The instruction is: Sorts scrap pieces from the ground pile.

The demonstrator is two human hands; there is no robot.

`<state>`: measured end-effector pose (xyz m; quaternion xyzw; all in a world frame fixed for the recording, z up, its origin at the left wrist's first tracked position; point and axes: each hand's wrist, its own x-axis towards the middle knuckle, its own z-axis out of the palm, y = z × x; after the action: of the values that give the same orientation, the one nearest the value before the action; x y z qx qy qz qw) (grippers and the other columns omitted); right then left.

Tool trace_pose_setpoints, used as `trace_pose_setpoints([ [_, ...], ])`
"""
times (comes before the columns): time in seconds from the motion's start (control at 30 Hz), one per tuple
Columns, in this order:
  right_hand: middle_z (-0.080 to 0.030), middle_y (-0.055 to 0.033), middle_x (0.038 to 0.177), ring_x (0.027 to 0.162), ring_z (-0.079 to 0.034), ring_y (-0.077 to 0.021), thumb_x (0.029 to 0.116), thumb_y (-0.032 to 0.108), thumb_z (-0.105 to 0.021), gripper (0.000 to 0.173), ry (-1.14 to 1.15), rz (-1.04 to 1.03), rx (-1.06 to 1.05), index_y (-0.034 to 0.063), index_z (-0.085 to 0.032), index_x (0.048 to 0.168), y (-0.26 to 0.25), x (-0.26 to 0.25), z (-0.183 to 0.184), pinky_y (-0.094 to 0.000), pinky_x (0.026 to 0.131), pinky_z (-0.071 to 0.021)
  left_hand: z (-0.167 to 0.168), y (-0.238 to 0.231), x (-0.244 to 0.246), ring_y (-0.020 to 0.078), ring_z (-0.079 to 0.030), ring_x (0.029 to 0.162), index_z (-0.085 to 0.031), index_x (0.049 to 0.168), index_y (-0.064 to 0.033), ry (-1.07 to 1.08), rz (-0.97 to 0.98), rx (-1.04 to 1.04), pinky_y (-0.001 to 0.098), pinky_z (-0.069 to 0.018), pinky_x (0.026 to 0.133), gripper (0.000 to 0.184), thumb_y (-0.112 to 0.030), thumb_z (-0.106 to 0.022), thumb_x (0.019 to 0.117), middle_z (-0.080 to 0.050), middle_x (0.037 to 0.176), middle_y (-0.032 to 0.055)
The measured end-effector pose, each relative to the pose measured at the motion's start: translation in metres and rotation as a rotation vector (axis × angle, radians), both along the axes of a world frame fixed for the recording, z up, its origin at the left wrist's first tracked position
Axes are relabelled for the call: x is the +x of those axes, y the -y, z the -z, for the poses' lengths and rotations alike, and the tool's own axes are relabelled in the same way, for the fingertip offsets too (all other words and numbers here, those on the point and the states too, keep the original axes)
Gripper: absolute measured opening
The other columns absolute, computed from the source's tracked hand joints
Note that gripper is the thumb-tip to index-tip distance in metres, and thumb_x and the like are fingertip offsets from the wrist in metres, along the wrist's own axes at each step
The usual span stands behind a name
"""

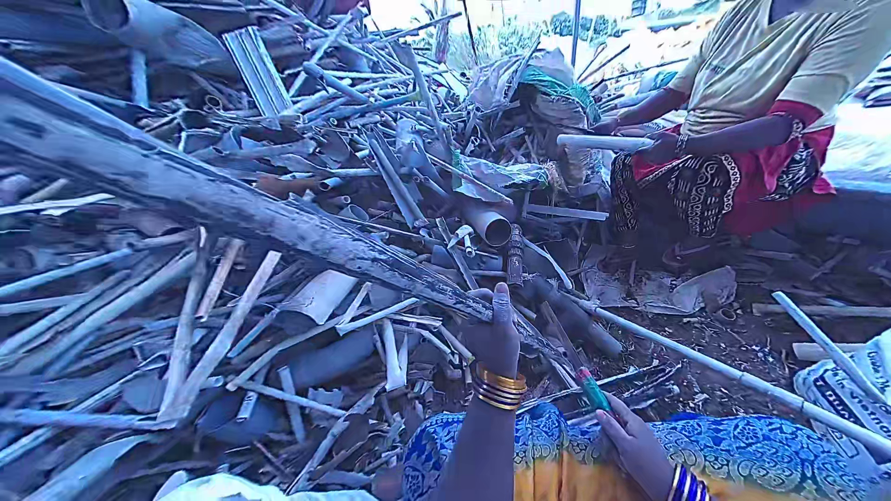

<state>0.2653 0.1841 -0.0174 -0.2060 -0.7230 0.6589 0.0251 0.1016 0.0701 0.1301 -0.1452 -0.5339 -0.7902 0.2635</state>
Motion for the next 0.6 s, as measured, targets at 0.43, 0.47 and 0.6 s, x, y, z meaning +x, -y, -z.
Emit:
trace_pose_setpoints([
  [0.43, -0.050, 0.0031, 0.067, 0.047, -0.046, -0.0039, 0.1048, 0.011, -0.043, 0.045, -0.179, 0.220, -0.086, -0.0049, -0.038, 0.147, -0.002, 0.015, -0.020, -0.0214, 0.044, -0.0424, -0.037, -0.027, -0.041, 0.0157, -0.056, 0.121, -0.023, 0.147, 0.0149, 0.009, 0.174, -0.165, 0.0276, -0.0458, 0.102, 0.070, -0.016, -0.060, 0.0968, -0.052, 0.136, 0.0251],
  [0.47, -0.051, 0.0032, 0.067, 0.047, -0.046, -0.0036, 0.1044, 0.011, -0.043, 0.046, -0.197, 0.242, -0.085, -0.0053, -0.038, 0.147, -0.006, 0.016, -0.021, -0.0211, 0.045, -0.0421, -0.045, -0.020, -0.041, 0.0127, -0.054, 0.125, -0.016, 0.150, 0.0078, -0.034, 0.179, -0.011, 0.0273, -0.0461, 0.104, 0.069, -0.017, -0.054, 0.0985, -0.048, 0.142, 0.0191],
  [0.6, -0.050, 0.0041, 0.066, 0.047, -0.046, -0.0031, 0.1026, 0.012, -0.045, 0.049, -0.252, 0.309, -0.068, -0.0061, -0.037, 0.148, -0.016, 0.021, -0.021, -0.0206, 0.044, -0.0421, -0.074, 0.017, -0.031, 0.0073, -0.066, 0.076, -0.054, 0.110, -0.0078, -0.003, -0.071, 0.524, 0.0271, -0.0590, 0.077, 0.019, -0.020, -0.039, 0.1114, -0.063, 0.082, -0.0038],
])
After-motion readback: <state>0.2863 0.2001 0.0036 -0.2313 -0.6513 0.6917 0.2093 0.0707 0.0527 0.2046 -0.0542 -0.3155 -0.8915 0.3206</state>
